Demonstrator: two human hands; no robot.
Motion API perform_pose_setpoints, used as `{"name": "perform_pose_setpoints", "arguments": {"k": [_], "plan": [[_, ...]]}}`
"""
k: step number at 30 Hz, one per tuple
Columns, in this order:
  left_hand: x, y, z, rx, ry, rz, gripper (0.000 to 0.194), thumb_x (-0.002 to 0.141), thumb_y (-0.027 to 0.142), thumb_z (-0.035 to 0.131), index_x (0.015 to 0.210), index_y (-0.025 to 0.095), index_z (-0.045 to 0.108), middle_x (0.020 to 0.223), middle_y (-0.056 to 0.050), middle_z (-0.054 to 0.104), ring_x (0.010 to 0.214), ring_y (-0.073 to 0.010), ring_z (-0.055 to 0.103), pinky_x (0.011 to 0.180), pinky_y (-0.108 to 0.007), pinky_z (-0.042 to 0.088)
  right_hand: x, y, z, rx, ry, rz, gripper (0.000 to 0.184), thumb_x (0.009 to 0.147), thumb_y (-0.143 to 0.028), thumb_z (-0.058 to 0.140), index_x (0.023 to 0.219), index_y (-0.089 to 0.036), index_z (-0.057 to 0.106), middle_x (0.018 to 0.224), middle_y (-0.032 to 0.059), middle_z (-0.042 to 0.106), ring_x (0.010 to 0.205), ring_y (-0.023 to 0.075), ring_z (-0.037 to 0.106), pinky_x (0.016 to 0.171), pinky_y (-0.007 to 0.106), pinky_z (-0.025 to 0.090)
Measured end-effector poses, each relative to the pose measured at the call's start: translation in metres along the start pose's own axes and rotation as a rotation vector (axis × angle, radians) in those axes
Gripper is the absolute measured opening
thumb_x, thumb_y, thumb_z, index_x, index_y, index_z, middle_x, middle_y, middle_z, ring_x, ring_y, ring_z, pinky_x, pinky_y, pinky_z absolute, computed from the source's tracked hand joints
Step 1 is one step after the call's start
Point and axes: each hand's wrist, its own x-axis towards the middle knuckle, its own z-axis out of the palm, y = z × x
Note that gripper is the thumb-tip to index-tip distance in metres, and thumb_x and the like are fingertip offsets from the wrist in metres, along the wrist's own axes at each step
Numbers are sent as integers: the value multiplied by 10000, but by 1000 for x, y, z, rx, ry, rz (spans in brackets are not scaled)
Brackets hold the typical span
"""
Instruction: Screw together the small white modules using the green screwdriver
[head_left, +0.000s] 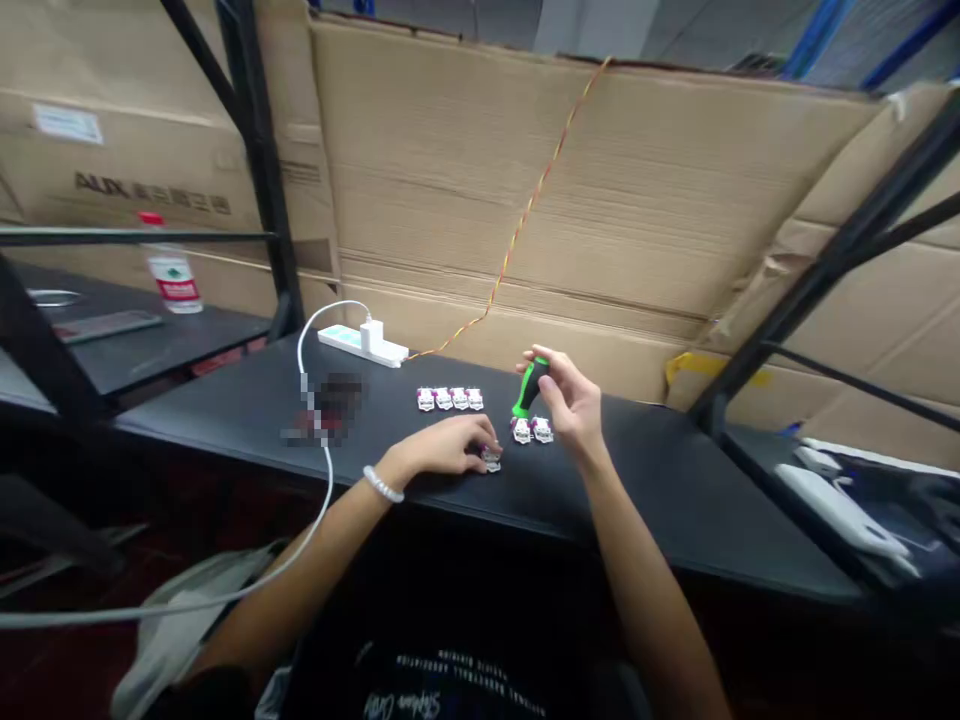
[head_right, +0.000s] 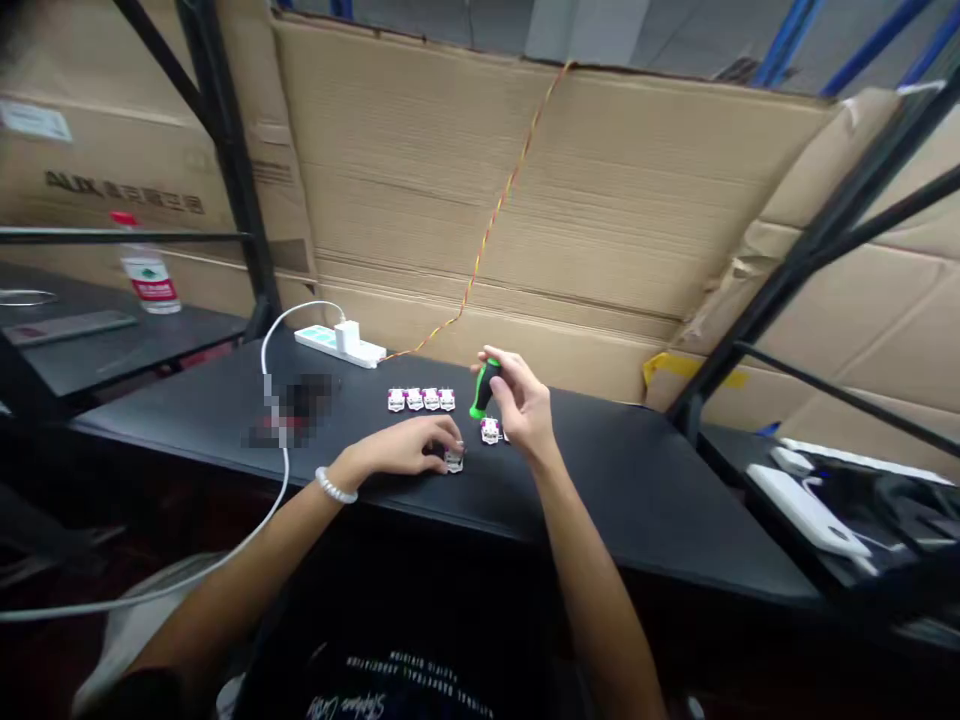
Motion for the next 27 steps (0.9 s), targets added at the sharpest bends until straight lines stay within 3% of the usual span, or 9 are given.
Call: {"name": "perform_pose_setpoints", "arguments": {"k": [3,7,13,15,18,20,24,27], "plan": [[0,1,0,4,6,2,264,851,146,852,1109,200,840,1244,-81,728,1160,-260,701,1071,-338,511,0,2,2,-7,-17,-4,375,1022,-440,697,1385,-346,706,1285,82,719,1062,249,758,998,461,633],[0,0,0,18,7,4,252,868,149,839,1115,198,838,1249,-82,725,1164,-258,698,1066,-336,511,3,6,5,-89,84,-29,465,822,-444,918,1246,-307,784,1220,78,669,1078,247,704,917,396,643],[0,-2,1,18,10,17,259,857,152,843,1110,208,839,1245,-80,729,1144,-254,703,1063,-337,514,2,1,3,10,-25,54,407,1013,-514,676,1369,-317,694,1221,80,719,1018,254,766,998,477,634],[0,-2,1,21,12,10,258,861,159,844,1114,212,840,1250,-76,728,1139,-251,701,1054,-336,518,1,0,3,-23,-28,23,381,1005,-511,685,1341,-331,696,1197,71,706,1003,245,754,963,455,636],[0,-1,0,17,12,-2,268,859,153,849,1120,211,843,1259,-78,727,1153,-254,699,1053,-333,519,1,-1,5,-161,82,-19,366,901,-465,824,1228,-314,754,1138,63,674,978,225,705,879,389,635],[0,0,0,16,5,-3,276,852,141,855,1119,207,845,1254,-80,730,1153,-256,702,1058,-333,517,2,-1,5,-185,123,-5,352,902,-446,824,1216,-296,772,1132,67,676,978,222,702,876,384,637],[0,1,-1,21,2,7,280,844,145,865,1118,199,843,1244,-89,732,1157,-263,704,1063,-337,517,5,-5,1,-50,1,72,402,1022,-502,661,1354,-282,718,1204,92,723,955,232,758,930,458,653],[-1,2,-1,17,9,15,258,865,154,842,1118,204,840,1243,-84,730,1151,-259,701,1065,-341,514,7,-7,0,-52,-35,49,402,1006,-518,695,1338,-295,734,1206,93,724,992,239,748,933,454,649]]}}
